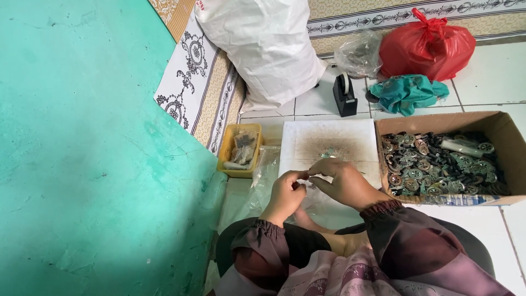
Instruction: Sorting small metal components from a large box and placing them into small plastic bags.
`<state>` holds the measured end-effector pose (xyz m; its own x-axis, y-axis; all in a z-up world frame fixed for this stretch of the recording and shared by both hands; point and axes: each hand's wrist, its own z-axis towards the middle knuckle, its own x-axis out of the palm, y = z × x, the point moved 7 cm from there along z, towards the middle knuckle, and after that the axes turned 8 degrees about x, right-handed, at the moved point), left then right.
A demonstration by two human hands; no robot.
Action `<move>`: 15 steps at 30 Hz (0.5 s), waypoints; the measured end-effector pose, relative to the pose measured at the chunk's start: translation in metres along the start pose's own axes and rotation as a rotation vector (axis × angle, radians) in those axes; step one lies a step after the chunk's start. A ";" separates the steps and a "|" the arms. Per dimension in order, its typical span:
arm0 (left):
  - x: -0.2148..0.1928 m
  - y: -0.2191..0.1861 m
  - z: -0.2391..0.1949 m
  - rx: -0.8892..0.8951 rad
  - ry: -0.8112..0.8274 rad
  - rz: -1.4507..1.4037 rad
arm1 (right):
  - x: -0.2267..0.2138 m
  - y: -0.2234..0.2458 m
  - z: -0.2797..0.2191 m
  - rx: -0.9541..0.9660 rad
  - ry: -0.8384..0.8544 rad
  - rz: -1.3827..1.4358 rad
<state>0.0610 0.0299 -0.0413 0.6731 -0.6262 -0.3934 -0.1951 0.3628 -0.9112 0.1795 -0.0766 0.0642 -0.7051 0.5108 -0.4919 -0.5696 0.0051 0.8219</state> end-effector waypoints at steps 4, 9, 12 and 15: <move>-0.007 -0.010 -0.005 -0.006 -0.006 -0.035 | -0.015 -0.034 0.011 0.042 -0.111 0.064; -0.038 -0.073 0.001 0.262 -0.115 -0.112 | -0.027 -0.132 0.029 0.250 -0.262 -0.060; -0.042 -0.061 0.026 0.276 -0.141 -0.074 | 0.003 -0.183 0.032 0.446 0.001 -0.321; -0.036 -0.060 0.026 0.260 -0.130 -0.107 | 0.042 -0.239 0.032 0.360 0.239 -0.675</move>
<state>0.0672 0.0481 0.0309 0.7689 -0.5828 -0.2630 0.0594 0.4746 -0.8782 0.2997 -0.0290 -0.1437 -0.3515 0.1002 -0.9308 -0.7632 0.5451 0.3469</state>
